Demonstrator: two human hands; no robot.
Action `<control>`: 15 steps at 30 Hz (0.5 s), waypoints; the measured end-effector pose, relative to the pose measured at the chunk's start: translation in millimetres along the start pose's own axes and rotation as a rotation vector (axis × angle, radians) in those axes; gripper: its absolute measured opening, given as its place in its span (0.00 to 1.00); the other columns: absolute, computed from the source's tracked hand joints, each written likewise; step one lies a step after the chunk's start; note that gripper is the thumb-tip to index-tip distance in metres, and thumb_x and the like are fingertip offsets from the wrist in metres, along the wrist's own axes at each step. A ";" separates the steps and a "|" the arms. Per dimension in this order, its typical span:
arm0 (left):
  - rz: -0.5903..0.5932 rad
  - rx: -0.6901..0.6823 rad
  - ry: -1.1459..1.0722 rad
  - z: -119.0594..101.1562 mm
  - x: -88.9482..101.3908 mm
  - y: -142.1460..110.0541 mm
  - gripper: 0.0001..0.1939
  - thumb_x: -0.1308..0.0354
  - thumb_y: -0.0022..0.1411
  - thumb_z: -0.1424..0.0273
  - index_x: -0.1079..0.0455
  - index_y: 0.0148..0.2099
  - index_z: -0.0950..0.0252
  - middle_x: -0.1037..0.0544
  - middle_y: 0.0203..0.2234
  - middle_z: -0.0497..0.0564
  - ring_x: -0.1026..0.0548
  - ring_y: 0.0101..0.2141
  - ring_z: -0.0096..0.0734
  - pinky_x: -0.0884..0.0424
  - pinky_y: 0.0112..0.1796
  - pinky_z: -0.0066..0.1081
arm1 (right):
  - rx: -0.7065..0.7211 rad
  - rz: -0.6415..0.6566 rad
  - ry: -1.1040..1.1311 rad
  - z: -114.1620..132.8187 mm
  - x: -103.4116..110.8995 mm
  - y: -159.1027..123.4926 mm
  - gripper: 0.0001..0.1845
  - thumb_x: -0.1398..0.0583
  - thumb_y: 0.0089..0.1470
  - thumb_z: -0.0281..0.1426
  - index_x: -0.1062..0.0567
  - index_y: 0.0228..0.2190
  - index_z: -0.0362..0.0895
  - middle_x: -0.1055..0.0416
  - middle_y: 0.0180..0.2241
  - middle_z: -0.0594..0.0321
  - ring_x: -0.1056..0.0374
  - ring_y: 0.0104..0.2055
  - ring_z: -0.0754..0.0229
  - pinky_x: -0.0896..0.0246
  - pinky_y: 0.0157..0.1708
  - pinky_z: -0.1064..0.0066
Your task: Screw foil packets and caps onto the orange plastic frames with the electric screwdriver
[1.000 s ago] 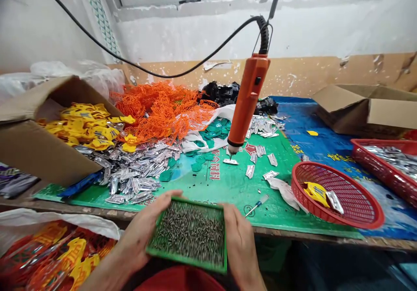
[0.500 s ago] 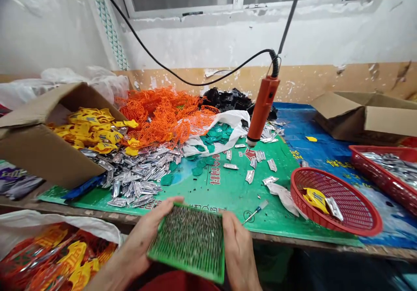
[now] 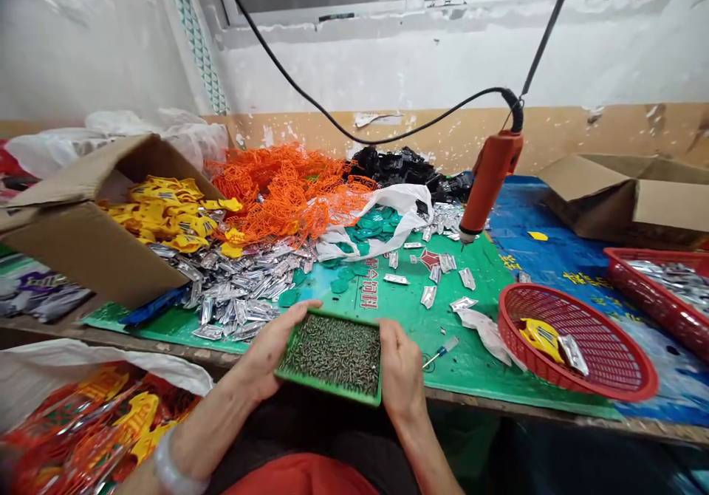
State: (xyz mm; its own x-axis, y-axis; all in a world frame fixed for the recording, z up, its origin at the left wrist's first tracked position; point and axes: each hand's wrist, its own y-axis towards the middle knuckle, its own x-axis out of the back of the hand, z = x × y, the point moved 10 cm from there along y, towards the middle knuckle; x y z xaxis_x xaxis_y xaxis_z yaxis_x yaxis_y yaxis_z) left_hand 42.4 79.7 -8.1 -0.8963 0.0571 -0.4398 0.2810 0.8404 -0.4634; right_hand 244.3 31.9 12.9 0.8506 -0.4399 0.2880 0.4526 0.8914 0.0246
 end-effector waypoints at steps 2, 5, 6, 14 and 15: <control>0.030 0.056 0.001 7.5 -4.9 -1.8 0.16 0.38 0.55 0.61 0.26 0.45 0.61 0.21 0.31 0.48 0.26 0.31 0.35 0.34 0.33 0.30 | -0.057 0.047 0.007 -10.8 -2.8 -3.7 0.28 0.48 0.52 0.52 0.22 0.32 0.42 0.24 0.33 0.57 0.32 0.40 0.52 0.36 0.40 0.68; 0.060 0.075 0.002 11.4 -10.7 0.5 0.15 0.39 0.57 0.62 0.27 0.46 0.61 0.22 0.29 0.47 0.26 0.30 0.33 0.35 0.32 0.29 | -0.105 -0.036 0.020 -22.4 5.8 -4.2 0.26 0.46 0.52 0.52 0.22 0.30 0.43 0.24 0.32 0.58 0.31 0.41 0.50 0.37 0.42 0.67; 0.033 0.054 0.018 9.1 -8.3 3.5 0.15 0.40 0.58 0.62 0.26 0.46 0.61 0.23 0.28 0.47 0.27 0.29 0.31 0.35 0.32 0.28 | -0.078 -0.042 0.020 -20.2 5.0 -2.0 0.27 0.47 0.51 0.53 0.22 0.29 0.43 0.24 0.31 0.58 0.32 0.40 0.50 0.37 0.42 0.66; 0.032 0.134 -0.056 31.4 -6.5 8.1 0.16 0.39 0.56 0.61 0.27 0.45 0.61 0.22 0.30 0.49 0.25 0.29 0.35 0.33 0.32 0.30 | -0.126 -0.028 -0.017 -26.3 10.3 -1.1 0.26 0.46 0.51 0.52 0.23 0.28 0.44 0.26 0.28 0.60 0.32 0.35 0.54 0.38 0.35 0.70; 0.034 0.122 -0.056 29.8 -7.4 9.4 0.15 0.38 0.56 0.61 0.27 0.45 0.62 0.22 0.29 0.48 0.25 0.28 0.34 0.33 0.31 0.29 | -0.119 -0.019 -0.038 -25.0 9.6 0.9 0.26 0.46 0.50 0.53 0.23 0.27 0.44 0.26 0.27 0.60 0.33 0.34 0.54 0.38 0.34 0.70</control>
State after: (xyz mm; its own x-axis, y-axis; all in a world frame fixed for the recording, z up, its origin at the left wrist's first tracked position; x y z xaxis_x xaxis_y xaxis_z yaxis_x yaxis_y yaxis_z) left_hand 62.0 71.1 -32.1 -0.8658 0.0514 -0.4978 0.3536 0.7666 -0.5360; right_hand 259.5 25.7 -8.3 0.8321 -0.4498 0.3244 0.4987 0.8628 -0.0828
